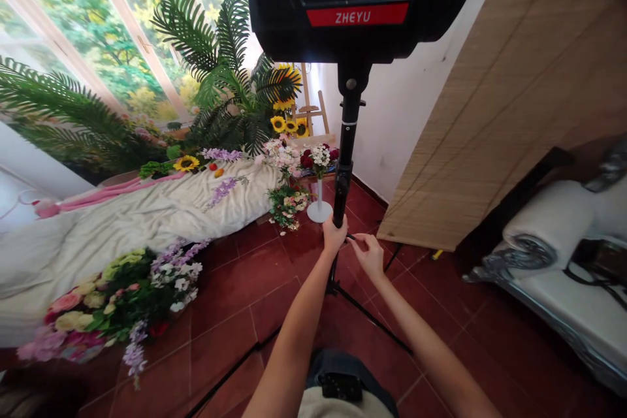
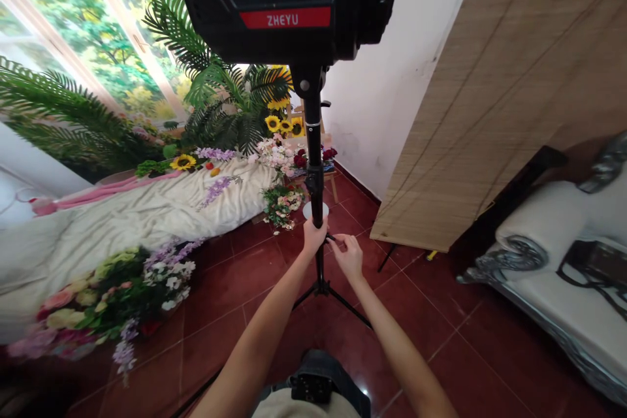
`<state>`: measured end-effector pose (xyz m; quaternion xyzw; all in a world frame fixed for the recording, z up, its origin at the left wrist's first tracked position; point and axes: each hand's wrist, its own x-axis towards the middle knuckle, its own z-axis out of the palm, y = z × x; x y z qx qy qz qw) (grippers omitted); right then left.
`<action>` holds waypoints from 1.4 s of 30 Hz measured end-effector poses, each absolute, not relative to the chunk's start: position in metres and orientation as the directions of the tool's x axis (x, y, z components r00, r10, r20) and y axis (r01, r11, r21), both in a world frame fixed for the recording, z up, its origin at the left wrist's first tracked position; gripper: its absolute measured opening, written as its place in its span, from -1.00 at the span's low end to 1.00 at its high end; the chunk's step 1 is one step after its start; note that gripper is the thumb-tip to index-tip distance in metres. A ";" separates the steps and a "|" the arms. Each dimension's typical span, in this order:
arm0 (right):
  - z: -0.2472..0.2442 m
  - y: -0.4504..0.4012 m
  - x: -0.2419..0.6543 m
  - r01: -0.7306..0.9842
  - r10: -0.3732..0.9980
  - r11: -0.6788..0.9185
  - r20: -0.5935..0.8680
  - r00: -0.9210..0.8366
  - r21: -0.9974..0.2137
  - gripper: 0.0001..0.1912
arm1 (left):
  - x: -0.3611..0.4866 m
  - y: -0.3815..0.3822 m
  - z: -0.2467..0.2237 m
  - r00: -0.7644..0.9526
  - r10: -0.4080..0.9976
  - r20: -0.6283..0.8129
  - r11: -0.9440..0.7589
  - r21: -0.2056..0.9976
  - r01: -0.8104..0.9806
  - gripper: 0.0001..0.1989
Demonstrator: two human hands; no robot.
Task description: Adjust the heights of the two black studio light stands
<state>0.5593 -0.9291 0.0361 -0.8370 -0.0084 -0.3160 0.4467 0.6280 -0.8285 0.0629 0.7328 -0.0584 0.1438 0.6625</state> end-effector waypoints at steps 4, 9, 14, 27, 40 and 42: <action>0.031 -0.907 0.561 0.130 -0.511 -0.296 0.272 0.815 -0.946 -0.55 | 0.630 -0.828 0.061 0.951 0.109 0.288 -0.153 0.951 -0.270 -0.66; 0.034 -0.897 0.558 0.087 -0.570 -0.166 0.167 0.804 -0.982 -0.52 | 0.629 -0.826 0.059 0.963 0.077 0.259 -0.152 0.957 -0.245 -0.64; 0.036 -0.904 0.556 0.074 -0.533 -0.275 0.216 0.818 -0.959 -0.51 | 0.625 -0.825 0.063 0.960 0.069 0.271 -0.148 0.954 -0.259 -0.63; 0.037 -0.901 0.541 0.041 -0.592 -0.276 0.203 0.780 -0.960 -0.47 | 0.556 -0.769 0.017 0.981 0.078 0.178 -0.077 0.982 -0.172 -0.62; -0.103 -0.753 0.433 -0.351 0.321 -0.235 -0.413 0.852 -0.907 -0.56 | 0.288 -0.470 -0.115 0.610 0.673 -0.419 0.037 0.842 0.537 -0.74; -0.114 -0.725 0.413 -0.382 0.448 -0.316 -0.491 0.747 -0.869 -0.58 | 0.245 -0.422 -0.104 0.502 0.773 -0.387 0.085 0.848 0.524 -0.70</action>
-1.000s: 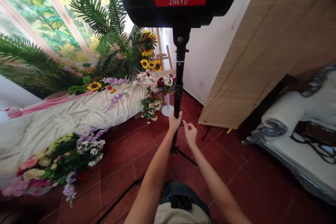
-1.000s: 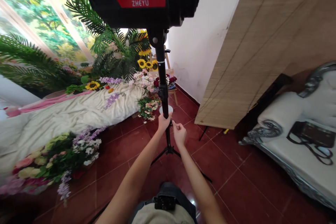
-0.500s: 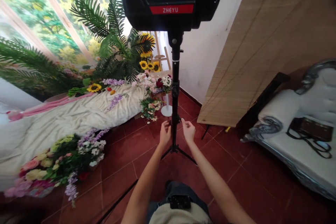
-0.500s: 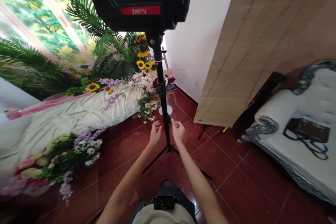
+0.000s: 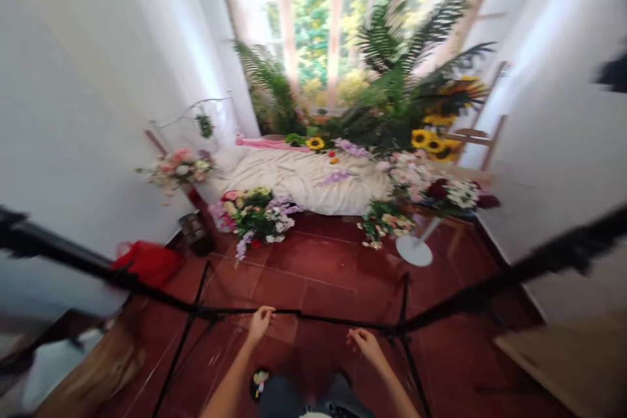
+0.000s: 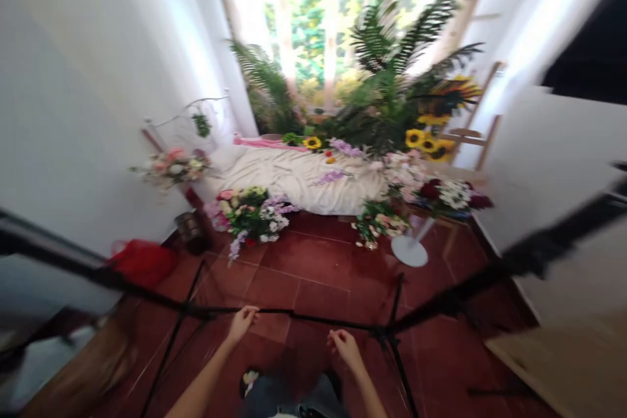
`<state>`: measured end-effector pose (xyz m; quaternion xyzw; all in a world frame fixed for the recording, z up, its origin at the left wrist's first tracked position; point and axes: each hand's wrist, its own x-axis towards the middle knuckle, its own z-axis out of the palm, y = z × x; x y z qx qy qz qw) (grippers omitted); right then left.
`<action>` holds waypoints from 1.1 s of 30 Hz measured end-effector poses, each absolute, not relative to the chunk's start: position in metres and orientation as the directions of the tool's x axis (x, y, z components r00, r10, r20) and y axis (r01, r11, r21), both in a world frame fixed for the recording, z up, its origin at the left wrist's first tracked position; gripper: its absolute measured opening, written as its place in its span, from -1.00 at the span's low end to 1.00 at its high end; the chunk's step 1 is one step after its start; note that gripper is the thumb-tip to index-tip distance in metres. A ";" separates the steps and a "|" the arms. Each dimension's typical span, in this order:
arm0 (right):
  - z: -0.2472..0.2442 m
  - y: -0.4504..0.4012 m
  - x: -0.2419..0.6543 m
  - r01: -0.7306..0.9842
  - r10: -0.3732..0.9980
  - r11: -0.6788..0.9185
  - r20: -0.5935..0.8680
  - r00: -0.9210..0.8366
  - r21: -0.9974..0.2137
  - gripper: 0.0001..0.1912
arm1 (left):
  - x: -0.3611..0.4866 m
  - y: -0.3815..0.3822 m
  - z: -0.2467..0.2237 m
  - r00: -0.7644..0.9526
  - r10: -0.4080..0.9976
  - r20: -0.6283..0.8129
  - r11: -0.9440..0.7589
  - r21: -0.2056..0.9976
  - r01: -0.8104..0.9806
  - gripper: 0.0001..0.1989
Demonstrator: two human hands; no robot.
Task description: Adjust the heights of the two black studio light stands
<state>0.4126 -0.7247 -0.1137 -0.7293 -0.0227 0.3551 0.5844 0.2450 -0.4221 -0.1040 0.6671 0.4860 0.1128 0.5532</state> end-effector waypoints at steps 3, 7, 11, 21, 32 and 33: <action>-0.121 -0.683 0.389 -0.374 0.526 -0.422 -0.559 0.641 -0.826 -0.57 | 0.182 -0.350 -0.086 0.378 0.871 -0.315 0.114 0.877 0.467 -0.64; -0.119 -0.626 0.371 -0.294 0.568 -0.540 -0.599 0.564 -0.789 -0.55 | 0.102 -0.264 -0.063 0.249 0.947 -0.205 0.106 0.926 0.362 -0.68; -0.114 -0.565 0.354 -0.216 0.645 -0.555 -0.580 0.498 -0.803 -0.52 | 0.038 -0.185 -0.029 0.124 0.984 -0.129 0.081 0.940 0.332 -0.78; -0.105 -0.425 0.273 -0.143 0.728 -0.545 -0.550 0.409 -0.826 -0.58 | -0.010 -0.016 0.059 -0.205 0.940 0.271 -0.213 0.940 0.266 -0.61; -0.113 -0.342 0.219 -0.135 0.741 -0.583 -0.592 0.317 -0.801 -0.55 | 0.013 0.001 0.039 -0.350 0.930 0.111 -0.083 0.992 0.096 -0.61; -0.115 -0.335 0.219 -0.126 0.747 -0.589 -0.597 0.293 -0.798 -0.55 | 0.013 0.003 0.037 -0.373 0.918 0.133 -0.100 0.989 0.106 -0.63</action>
